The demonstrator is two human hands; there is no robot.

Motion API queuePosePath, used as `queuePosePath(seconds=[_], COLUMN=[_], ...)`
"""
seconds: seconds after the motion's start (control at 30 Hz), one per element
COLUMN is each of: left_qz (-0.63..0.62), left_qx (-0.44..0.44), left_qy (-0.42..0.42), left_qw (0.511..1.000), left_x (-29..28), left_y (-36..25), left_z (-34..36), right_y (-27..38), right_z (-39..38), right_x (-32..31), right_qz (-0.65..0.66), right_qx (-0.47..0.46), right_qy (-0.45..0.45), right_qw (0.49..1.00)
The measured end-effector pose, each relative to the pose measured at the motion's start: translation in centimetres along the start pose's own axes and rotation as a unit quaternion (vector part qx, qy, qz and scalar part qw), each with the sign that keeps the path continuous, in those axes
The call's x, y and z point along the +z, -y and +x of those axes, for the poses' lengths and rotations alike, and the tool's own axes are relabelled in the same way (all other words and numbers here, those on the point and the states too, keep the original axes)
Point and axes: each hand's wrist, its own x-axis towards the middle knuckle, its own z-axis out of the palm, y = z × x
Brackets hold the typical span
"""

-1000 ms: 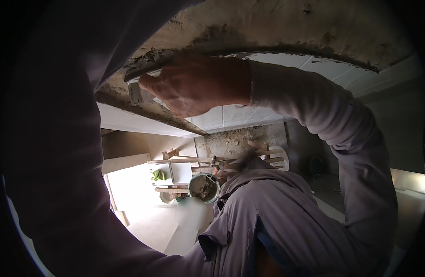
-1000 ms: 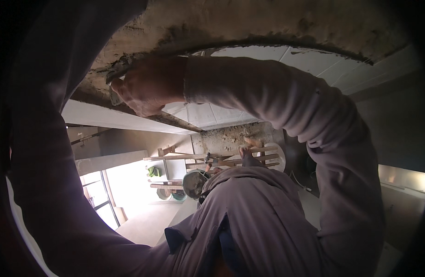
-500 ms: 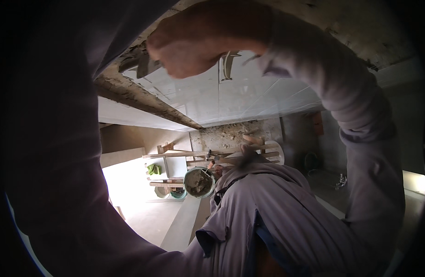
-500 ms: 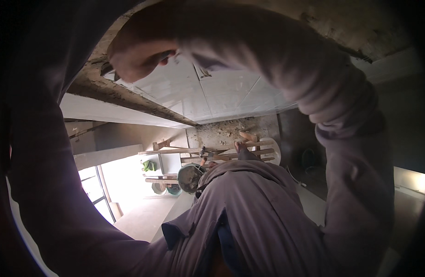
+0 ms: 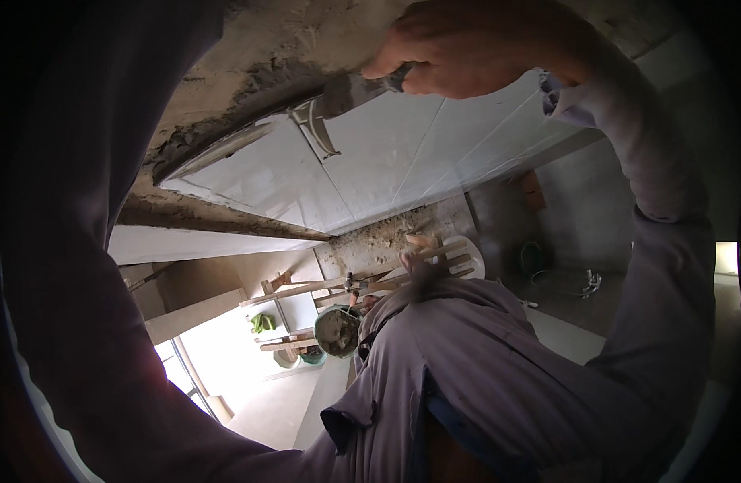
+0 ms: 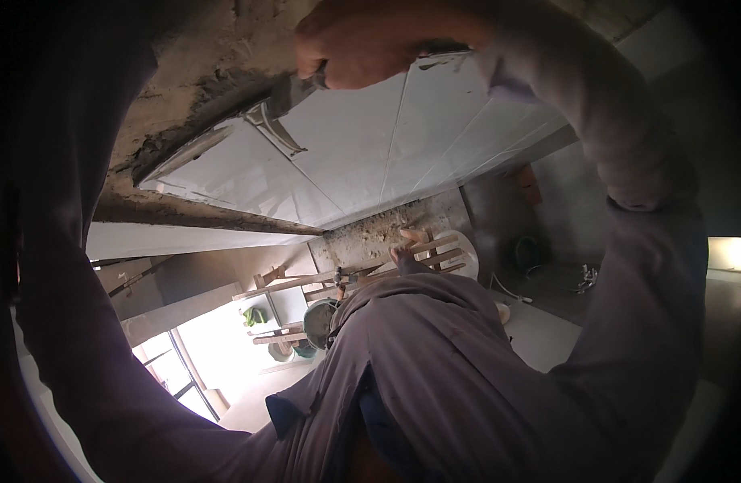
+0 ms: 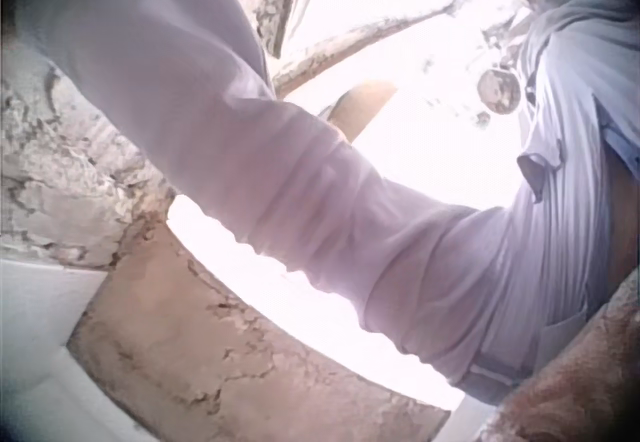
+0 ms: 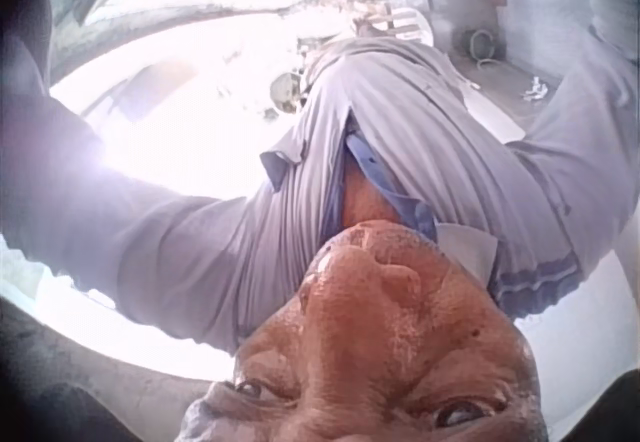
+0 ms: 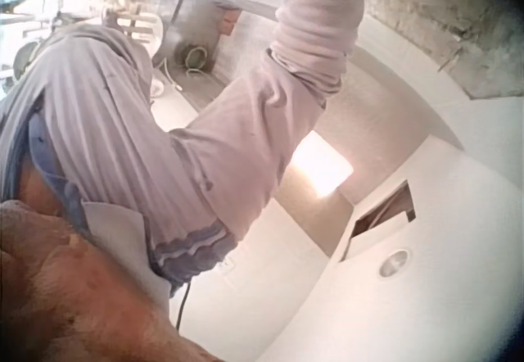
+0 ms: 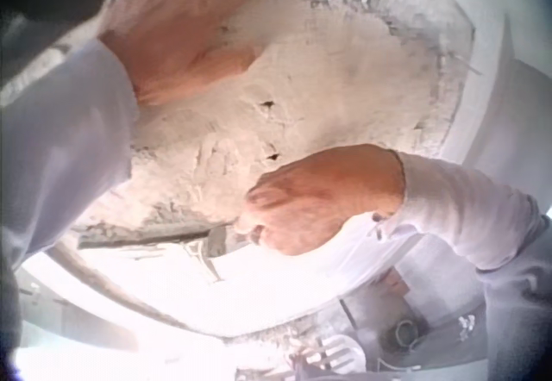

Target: The person applies cement to a wall using a trowel and then places white tiles onto the surface. They use a hammer to tap the tiles into position and ensure they are level.

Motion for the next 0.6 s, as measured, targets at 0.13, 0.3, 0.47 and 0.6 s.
queuePosePath(seconds=[0.13, 0.3, 0.47, 0.6], left_qz=[0.013, 0.026, 0.04, 0.068], left_qx=[0.021, 0.042, 0.051, 0.052], left_qy=[-0.008, -0.015, -0.016, -0.025], left_qw=[1.0, 0.999, 0.998, 0.996], left_x=[1.1, 2.6, 3.9, 3.9], left_y=[-0.2, -0.2, -1.0, -1.7], left_z=[1.9, 4.2, 5.9, 7.1], right_y=[0.3, 1.2, 2.0, 2.3], right_z=[-3.2, -7.4, -11.4, -13.6], right_x=[1.4, 1.0, 0.1, 0.6], right_qz=[0.024, 0.578, 0.556, 0.539], right_qx=[-0.033, 0.32, 0.327, 0.333], right_qy=[0.083, 0.116, 0.158, 0.198], right_qw=[0.996, 0.742, 0.747, 0.748])
